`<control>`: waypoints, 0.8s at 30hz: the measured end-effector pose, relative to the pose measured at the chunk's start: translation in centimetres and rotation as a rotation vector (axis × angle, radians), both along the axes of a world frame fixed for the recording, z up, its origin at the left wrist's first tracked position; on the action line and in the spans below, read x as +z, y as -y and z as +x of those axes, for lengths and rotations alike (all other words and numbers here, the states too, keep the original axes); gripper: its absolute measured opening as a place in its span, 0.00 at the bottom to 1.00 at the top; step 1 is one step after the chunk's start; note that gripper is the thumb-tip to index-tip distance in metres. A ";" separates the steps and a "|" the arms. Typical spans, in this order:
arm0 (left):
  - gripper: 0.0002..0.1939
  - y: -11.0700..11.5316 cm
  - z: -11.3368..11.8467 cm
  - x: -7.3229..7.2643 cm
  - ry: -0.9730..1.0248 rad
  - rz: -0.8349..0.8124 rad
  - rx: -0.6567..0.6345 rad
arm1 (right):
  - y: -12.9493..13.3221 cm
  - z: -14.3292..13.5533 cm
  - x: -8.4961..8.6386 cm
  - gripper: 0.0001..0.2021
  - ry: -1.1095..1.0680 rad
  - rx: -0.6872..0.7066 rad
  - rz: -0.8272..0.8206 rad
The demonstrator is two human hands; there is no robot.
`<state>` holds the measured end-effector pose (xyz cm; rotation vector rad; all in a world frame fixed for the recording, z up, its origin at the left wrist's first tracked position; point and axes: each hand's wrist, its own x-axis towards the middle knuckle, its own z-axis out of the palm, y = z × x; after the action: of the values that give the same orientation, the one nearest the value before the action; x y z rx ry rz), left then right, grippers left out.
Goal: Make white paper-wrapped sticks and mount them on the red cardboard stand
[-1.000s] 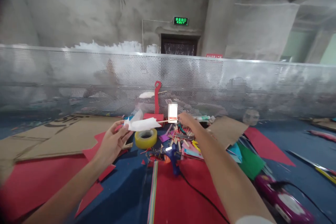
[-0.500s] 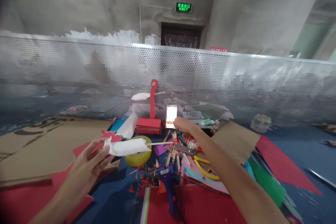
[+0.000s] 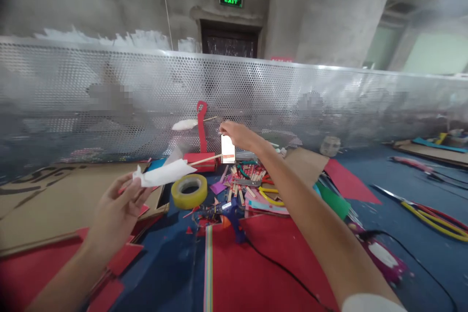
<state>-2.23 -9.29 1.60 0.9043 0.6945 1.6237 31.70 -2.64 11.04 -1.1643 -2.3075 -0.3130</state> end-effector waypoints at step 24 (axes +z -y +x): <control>0.18 0.6 1.5 -1.0 -0.001 0.128 -0.092 | 13.1 0.4 -11.5 0.17 0.211 -0.356 -0.355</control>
<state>-0.75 -9.88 0.57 1.0149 0.5467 1.5994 32.08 -15.75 -0.51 -1.8046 -2.3907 -0.1611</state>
